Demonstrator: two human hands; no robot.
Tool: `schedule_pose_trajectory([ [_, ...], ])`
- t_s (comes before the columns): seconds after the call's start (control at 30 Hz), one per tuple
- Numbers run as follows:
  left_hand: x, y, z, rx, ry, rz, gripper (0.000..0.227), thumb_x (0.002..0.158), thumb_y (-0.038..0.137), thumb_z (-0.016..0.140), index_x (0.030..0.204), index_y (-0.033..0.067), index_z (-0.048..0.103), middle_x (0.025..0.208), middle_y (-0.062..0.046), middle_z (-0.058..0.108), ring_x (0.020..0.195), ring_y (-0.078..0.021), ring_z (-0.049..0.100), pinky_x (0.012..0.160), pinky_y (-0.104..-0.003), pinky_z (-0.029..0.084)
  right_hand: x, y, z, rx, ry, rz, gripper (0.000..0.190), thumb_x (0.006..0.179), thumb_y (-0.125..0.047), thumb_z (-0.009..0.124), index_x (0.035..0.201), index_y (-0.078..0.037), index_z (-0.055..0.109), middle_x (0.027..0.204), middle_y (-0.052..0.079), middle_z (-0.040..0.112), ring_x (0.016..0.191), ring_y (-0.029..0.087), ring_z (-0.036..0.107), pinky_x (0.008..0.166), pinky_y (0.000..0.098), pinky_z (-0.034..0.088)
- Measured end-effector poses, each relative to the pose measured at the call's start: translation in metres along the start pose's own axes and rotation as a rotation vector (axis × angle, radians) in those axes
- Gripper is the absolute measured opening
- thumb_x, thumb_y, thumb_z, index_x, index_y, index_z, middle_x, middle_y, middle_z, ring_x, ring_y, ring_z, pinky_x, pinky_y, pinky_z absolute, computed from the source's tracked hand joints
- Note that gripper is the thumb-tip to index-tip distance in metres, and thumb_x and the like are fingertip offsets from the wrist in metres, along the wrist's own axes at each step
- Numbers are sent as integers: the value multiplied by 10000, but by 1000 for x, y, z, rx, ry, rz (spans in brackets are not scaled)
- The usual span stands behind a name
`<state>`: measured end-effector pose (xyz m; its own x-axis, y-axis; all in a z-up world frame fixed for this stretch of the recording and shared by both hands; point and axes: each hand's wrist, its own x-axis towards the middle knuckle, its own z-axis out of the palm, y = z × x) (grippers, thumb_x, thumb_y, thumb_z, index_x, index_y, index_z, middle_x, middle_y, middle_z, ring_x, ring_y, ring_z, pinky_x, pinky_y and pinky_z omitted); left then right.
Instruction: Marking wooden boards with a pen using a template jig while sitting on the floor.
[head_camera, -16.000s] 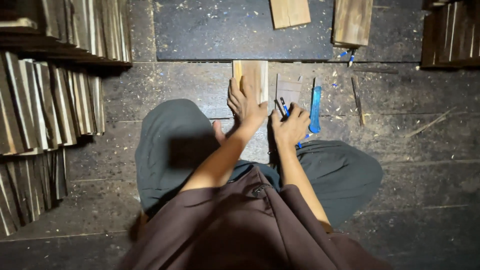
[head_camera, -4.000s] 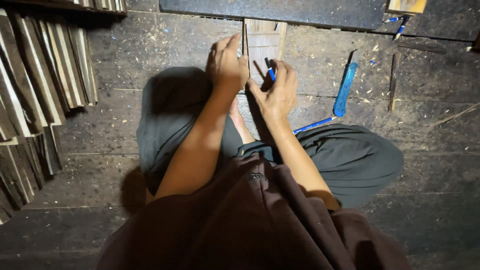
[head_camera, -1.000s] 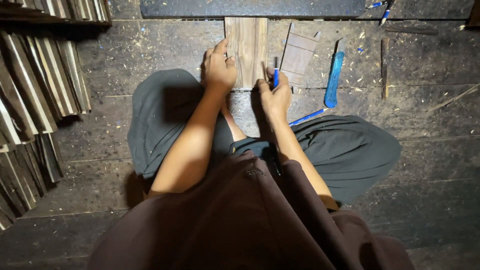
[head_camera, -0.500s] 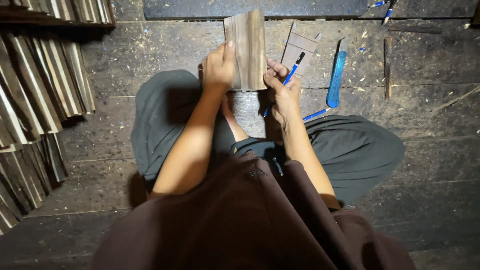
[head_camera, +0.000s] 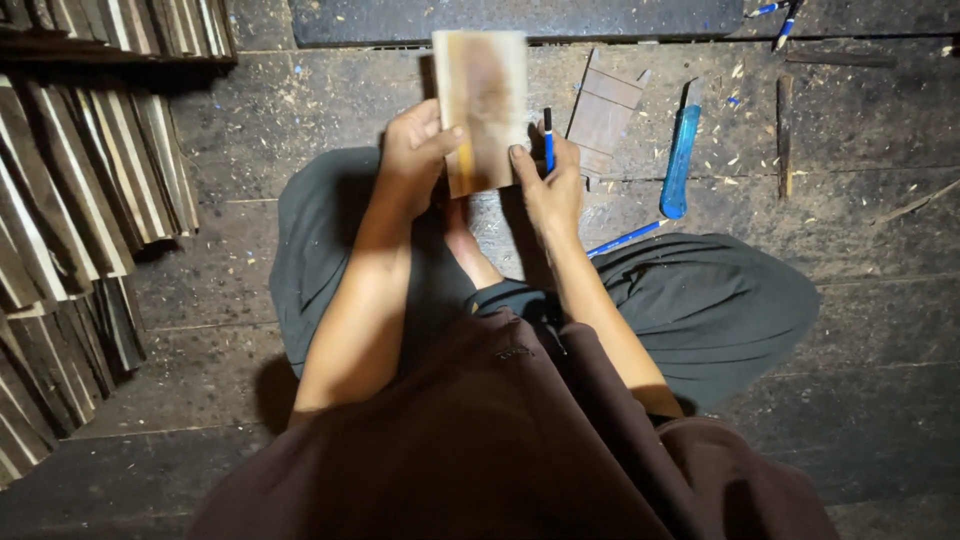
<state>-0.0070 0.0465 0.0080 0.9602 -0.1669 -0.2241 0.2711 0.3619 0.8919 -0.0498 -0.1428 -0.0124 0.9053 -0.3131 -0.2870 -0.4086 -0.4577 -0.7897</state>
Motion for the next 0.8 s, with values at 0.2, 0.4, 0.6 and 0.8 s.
schedule_pose_trajectory([
  [0.2,11,-18,-4,-199,-120,10,445,938,132,702,1316,-62,571,1229,-187,700,1111,-271,706,991,-400,599,8,14,-8,456,-16,-149,292,916,-272,783,1103,-57,722,943,-37,699,872,79,614,833,261,521],
  [0.4,18,-37,-8,-103,-74,45,407,948,92,648,1319,-58,573,1292,-171,672,1202,-251,661,1066,-380,536,7,11,-11,545,0,-139,203,898,-206,815,1026,-98,701,851,-72,617,811,51,578,792,221,518],
  [0.6,17,-34,-2,-6,-47,42,366,939,62,618,1281,-68,615,1239,-169,706,1158,-252,689,1043,-372,558,5,17,-10,531,-1,-119,143,901,-162,807,976,-100,701,830,-57,642,778,59,594,761,228,536],
  [0.8,19,-35,-2,19,4,-40,407,921,48,580,1310,-71,593,1227,-194,716,1128,-247,707,1003,-337,574,6,16,-10,462,3,-127,166,902,-239,785,974,-96,739,858,-26,703,794,106,616,783,279,510],
])
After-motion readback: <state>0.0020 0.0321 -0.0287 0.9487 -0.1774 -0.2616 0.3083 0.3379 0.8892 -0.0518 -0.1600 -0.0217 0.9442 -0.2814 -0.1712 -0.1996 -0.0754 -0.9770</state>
